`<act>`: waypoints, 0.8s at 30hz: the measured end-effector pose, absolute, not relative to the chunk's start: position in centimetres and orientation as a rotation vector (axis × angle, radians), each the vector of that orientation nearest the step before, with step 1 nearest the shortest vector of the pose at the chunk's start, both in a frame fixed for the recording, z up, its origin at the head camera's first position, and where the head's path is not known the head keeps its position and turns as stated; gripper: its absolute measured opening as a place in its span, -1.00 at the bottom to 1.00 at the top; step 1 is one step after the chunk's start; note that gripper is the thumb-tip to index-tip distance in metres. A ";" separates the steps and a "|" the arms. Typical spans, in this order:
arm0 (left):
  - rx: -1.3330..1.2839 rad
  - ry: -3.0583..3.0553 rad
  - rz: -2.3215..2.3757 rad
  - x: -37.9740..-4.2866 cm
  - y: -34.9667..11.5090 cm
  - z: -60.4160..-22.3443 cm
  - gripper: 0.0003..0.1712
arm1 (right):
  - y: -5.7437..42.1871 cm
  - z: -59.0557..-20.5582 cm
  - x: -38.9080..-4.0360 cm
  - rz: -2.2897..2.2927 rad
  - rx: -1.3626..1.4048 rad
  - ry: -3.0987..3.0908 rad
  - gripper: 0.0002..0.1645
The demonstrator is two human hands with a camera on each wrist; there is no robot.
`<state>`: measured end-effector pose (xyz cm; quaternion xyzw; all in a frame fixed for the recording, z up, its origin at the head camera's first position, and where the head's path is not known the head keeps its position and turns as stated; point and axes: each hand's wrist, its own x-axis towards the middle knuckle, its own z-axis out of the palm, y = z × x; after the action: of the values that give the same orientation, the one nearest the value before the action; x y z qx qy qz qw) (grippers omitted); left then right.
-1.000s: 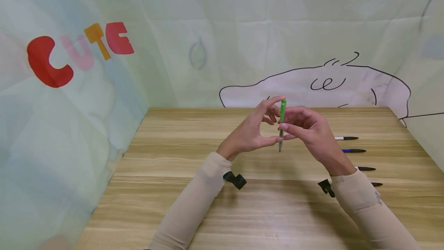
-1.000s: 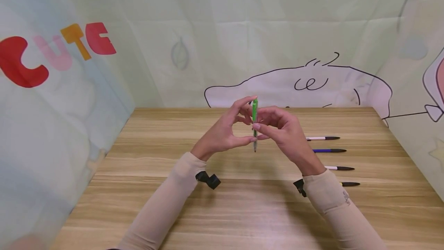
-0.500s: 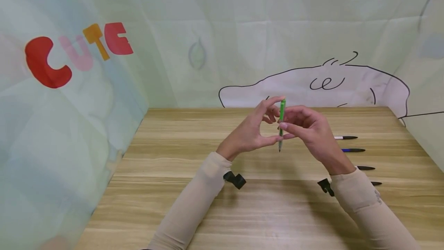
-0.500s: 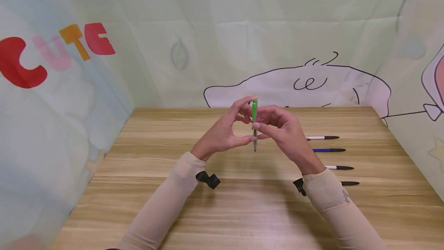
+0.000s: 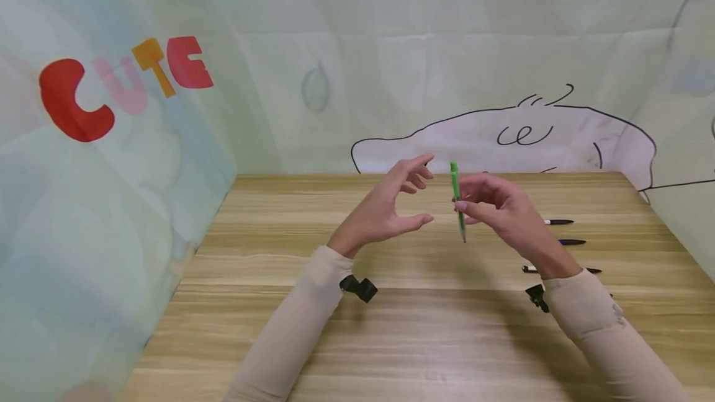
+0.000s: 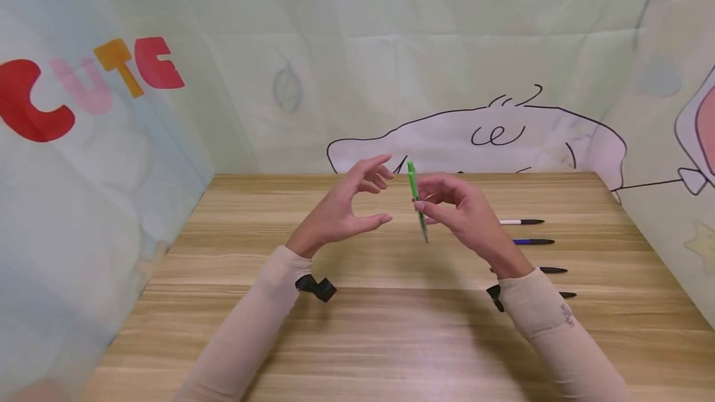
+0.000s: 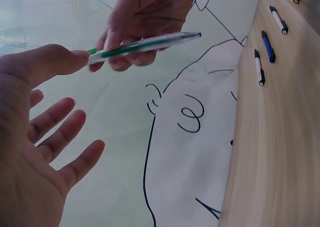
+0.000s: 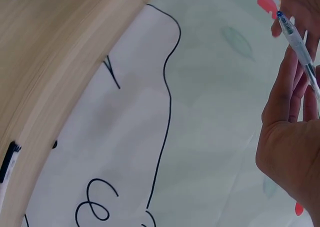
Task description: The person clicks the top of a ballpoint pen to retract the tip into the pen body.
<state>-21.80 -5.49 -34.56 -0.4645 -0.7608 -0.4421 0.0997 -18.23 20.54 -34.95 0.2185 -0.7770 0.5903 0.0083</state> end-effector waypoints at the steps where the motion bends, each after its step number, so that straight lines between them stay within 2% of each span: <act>1: -1.365 -2.260 -1.304 -21.7 -5.9 -34.7 0.07 | 20.8 -35.0 -18.3 1.839 0.676 -2.441 -0.65; 14: -1.254 -2.315 -1.295 -20.9 -10.7 -36.0 -0.08 | 25.4 -35.6 -20.0 1.608 0.565 -2.631 -0.63; 24: -1.161 -2.360 -1.284 -20.1 -13.7 -36.8 -0.08 | 29.2 -36.3 -22.0 1.311 0.519 -2.750 -0.65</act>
<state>-20.13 -13.72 -36.78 -0.3943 -0.8017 -0.4362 0.1074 -21.95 29.23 -36.33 0.1680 -0.8895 0.4241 0.0257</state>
